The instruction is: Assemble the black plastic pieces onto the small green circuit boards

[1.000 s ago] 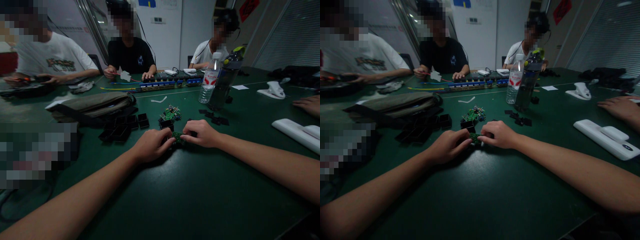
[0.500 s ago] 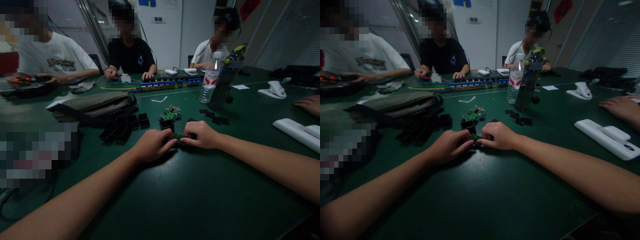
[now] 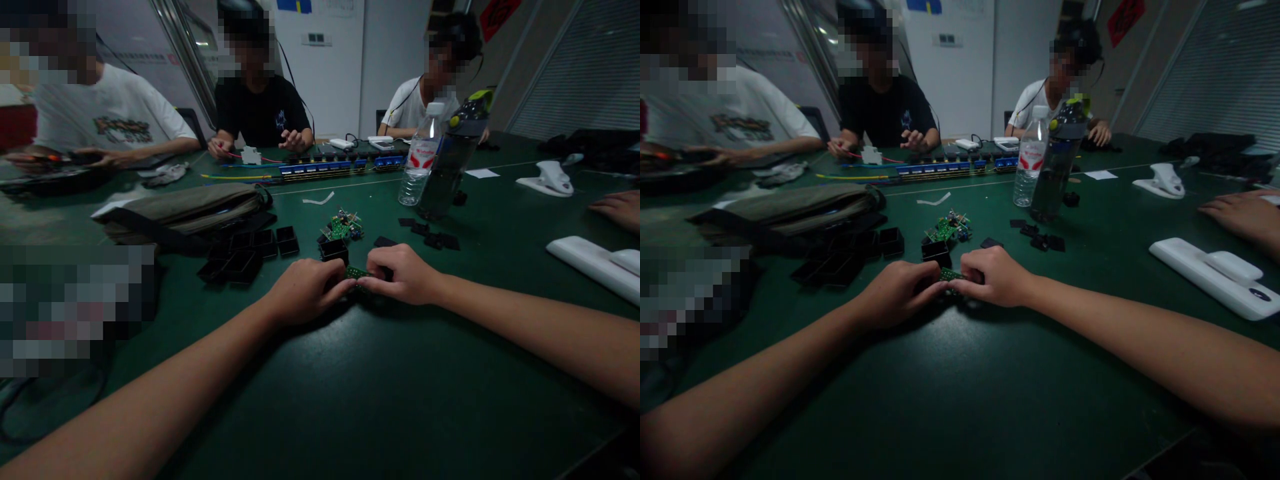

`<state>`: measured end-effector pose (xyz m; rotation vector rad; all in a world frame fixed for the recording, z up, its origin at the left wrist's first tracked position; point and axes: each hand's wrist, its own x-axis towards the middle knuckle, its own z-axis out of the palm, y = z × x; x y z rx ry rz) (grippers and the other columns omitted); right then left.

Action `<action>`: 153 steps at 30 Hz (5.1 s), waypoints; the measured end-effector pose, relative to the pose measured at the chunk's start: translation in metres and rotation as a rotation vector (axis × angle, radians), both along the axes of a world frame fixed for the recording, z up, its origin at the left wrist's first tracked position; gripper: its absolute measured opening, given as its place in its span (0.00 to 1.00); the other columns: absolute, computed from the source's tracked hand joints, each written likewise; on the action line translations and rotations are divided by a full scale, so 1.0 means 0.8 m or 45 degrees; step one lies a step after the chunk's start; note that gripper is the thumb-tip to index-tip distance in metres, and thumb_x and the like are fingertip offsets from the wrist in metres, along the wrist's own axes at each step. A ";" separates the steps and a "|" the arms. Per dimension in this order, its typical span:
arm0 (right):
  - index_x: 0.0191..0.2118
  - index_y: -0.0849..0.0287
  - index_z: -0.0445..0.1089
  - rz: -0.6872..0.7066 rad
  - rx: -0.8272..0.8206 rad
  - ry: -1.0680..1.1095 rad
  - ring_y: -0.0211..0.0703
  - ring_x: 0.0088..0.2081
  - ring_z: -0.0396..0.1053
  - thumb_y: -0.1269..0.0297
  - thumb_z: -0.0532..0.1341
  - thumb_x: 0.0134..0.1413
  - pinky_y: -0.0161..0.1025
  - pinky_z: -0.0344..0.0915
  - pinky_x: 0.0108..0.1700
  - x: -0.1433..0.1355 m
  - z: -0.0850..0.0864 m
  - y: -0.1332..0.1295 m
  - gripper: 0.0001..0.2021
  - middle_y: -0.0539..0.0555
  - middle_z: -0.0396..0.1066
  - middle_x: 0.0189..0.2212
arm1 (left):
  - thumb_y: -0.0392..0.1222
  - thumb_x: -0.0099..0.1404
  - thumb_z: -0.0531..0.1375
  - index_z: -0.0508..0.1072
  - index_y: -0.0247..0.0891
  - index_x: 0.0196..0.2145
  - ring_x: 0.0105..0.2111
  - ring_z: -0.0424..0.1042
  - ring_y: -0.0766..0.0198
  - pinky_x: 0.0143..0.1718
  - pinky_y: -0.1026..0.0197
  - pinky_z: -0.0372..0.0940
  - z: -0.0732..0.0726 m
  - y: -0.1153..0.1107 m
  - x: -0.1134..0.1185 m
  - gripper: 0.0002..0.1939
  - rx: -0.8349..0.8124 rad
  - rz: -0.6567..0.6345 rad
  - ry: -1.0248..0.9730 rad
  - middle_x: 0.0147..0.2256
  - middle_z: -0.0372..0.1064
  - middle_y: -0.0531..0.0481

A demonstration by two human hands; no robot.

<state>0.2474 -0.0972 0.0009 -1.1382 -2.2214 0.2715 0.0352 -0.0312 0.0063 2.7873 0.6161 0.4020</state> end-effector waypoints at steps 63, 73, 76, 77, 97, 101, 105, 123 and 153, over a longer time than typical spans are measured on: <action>0.26 0.59 0.59 0.040 -0.100 -0.108 0.33 0.25 0.55 0.61 0.59 0.59 0.34 0.50 0.31 0.010 0.002 0.008 0.13 0.46 0.60 0.22 | 0.36 0.59 0.60 0.63 0.39 0.43 0.37 0.68 0.61 0.40 0.56 0.65 -0.014 0.014 -0.001 0.14 -0.032 0.433 -0.348 0.41 0.68 0.47; 0.25 0.58 0.57 0.046 -0.124 -0.091 0.33 0.24 0.55 0.62 0.59 0.58 0.34 0.50 0.30 0.009 0.005 0.007 0.13 0.46 0.59 0.21 | 0.40 0.59 0.61 0.63 0.39 0.44 0.39 0.68 0.60 0.42 0.56 0.65 -0.012 0.013 0.000 0.15 -0.016 0.442 -0.364 0.42 0.67 0.46; 0.25 0.58 0.57 0.037 -0.132 -0.093 0.33 0.24 0.54 0.62 0.59 0.58 0.34 0.49 0.30 0.009 0.004 0.007 0.14 0.46 0.59 0.21 | 0.41 0.58 0.61 0.63 0.38 0.44 0.40 0.69 0.59 0.42 0.55 0.66 -0.009 0.010 0.001 0.16 -0.033 0.453 -0.388 0.42 0.68 0.46; 0.25 0.58 0.57 0.036 -0.132 -0.095 0.33 0.24 0.54 0.62 0.59 0.58 0.34 0.49 0.30 0.009 0.004 0.007 0.14 0.46 0.58 0.21 | 0.41 0.58 0.61 0.63 0.38 0.44 0.40 0.69 0.59 0.42 0.55 0.66 -0.008 0.008 0.001 0.17 -0.048 0.451 -0.398 0.42 0.68 0.46; 0.25 0.59 0.58 0.032 -0.123 -0.083 0.33 0.24 0.54 0.61 0.59 0.58 0.33 0.49 0.30 0.010 0.001 0.009 0.13 0.46 0.59 0.21 | 0.44 0.58 0.62 0.65 0.38 0.45 0.39 0.71 0.56 0.41 0.53 0.67 -0.009 0.007 0.002 0.18 -0.037 0.432 -0.365 0.40 0.71 0.44; 0.26 0.59 0.59 0.029 -0.122 -0.085 0.33 0.24 0.54 0.61 0.60 0.58 0.33 0.49 0.30 0.010 -0.001 0.009 0.13 0.45 0.59 0.21 | 0.42 0.56 0.62 0.66 0.37 0.44 0.40 0.71 0.55 0.42 0.52 0.67 -0.010 0.008 0.002 0.18 -0.043 0.433 -0.350 0.41 0.71 0.44; 0.26 0.59 0.59 0.029 -0.130 -0.083 0.33 0.24 0.54 0.61 0.60 0.58 0.34 0.49 0.30 0.010 -0.001 0.009 0.13 0.46 0.60 0.21 | 0.41 0.56 0.62 0.66 0.37 0.44 0.40 0.71 0.55 0.42 0.52 0.67 -0.010 0.009 0.001 0.17 -0.052 0.430 -0.343 0.41 0.71 0.44; 0.24 0.58 0.57 0.066 0.028 -0.090 0.33 0.24 0.55 0.63 0.60 0.56 0.33 0.50 0.29 0.011 -0.004 0.010 0.14 0.46 0.59 0.20 | 0.41 0.56 0.62 0.66 0.38 0.44 0.39 0.71 0.55 0.41 0.52 0.67 -0.011 0.009 0.002 0.18 -0.040 0.444 -0.321 0.41 0.71 0.44; 0.25 0.58 0.59 0.045 0.088 -0.174 0.35 0.26 0.55 0.59 0.60 0.57 0.34 0.51 0.30 0.016 -0.007 0.012 0.13 0.48 0.61 0.23 | 0.40 0.56 0.61 0.65 0.37 0.44 0.39 0.70 0.56 0.41 0.52 0.67 -0.009 0.008 0.002 0.17 -0.052 0.435 -0.289 0.41 0.71 0.43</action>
